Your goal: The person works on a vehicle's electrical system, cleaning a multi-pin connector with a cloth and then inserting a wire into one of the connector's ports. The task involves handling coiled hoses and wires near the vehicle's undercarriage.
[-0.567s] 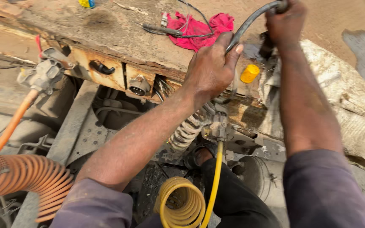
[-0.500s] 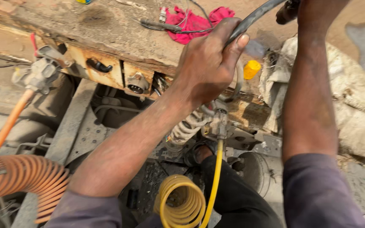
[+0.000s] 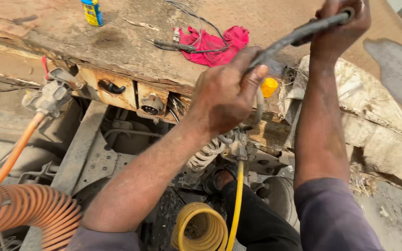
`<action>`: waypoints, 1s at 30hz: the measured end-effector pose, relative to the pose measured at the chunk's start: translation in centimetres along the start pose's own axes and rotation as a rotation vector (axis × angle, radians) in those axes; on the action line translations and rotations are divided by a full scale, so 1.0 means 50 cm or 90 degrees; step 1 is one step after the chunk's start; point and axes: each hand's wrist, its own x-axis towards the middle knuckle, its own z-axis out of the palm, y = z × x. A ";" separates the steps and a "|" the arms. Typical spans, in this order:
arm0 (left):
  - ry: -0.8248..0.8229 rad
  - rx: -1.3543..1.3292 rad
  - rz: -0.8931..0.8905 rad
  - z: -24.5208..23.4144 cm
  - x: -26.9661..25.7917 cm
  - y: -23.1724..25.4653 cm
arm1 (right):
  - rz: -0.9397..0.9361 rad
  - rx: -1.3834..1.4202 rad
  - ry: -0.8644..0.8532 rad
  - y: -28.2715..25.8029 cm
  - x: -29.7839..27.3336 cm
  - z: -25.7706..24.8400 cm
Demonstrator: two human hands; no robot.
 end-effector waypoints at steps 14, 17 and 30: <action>0.023 -0.012 -0.032 0.027 0.043 0.014 | -0.028 -0.255 -0.115 -0.004 -0.046 -0.011; 0.124 0.042 0.083 0.019 0.027 0.059 | 0.063 -0.158 -0.100 -0.054 -0.020 -0.014; 0.005 0.054 -0.003 0.004 -0.008 0.049 | 0.072 -0.165 -0.139 -0.018 -0.100 0.038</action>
